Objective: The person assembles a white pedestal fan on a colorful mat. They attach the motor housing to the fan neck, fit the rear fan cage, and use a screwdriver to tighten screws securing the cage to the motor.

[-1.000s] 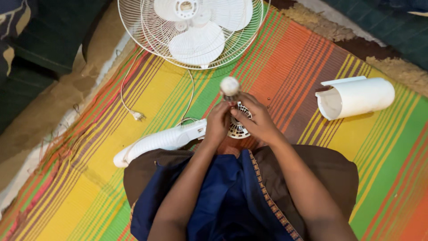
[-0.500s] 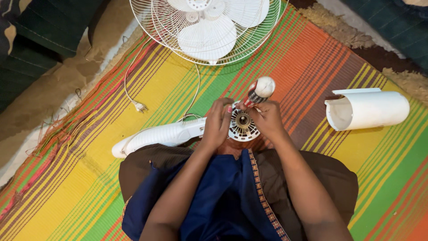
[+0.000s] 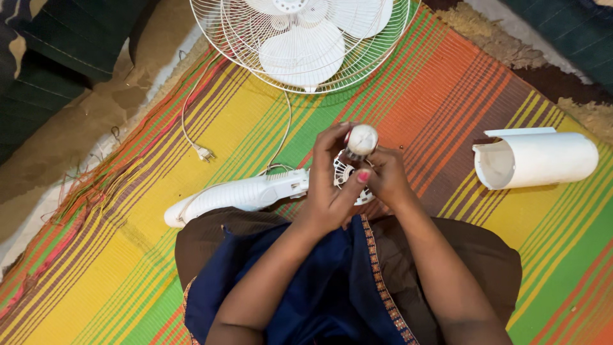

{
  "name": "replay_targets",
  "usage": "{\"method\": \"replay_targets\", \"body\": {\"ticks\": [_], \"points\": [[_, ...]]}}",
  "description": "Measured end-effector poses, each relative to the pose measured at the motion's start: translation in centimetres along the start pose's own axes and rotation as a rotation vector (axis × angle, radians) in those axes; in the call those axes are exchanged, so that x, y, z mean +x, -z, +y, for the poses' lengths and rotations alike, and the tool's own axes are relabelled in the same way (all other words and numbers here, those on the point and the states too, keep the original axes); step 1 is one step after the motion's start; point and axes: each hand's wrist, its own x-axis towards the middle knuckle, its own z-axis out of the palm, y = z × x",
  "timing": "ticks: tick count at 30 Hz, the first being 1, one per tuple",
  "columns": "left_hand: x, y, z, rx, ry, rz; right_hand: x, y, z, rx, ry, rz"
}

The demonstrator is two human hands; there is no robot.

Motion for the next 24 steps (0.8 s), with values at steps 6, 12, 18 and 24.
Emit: {"method": "replay_targets", "body": {"ticks": [6, 12, 18, 24], "points": [[1.3, -1.0, -0.5, -0.155, 0.128, 0.001, -0.2, -0.1, 0.2, -0.085, 0.004, -0.030], [1.8, -1.2, -0.9, 0.161, -0.035, 0.033, -0.3, 1.7, 2.4, 0.145, -0.173, -0.049], [2.0, -1.2, -1.5, -0.114, -0.065, 0.014, -0.4, 1.9, 4.8, -0.158, -0.233, 0.038], [2.8, 0.7, 0.1, -0.051, 0.045, -0.056, -1.2, 1.4, 5.0, -0.345, -0.487, -0.075]]}}
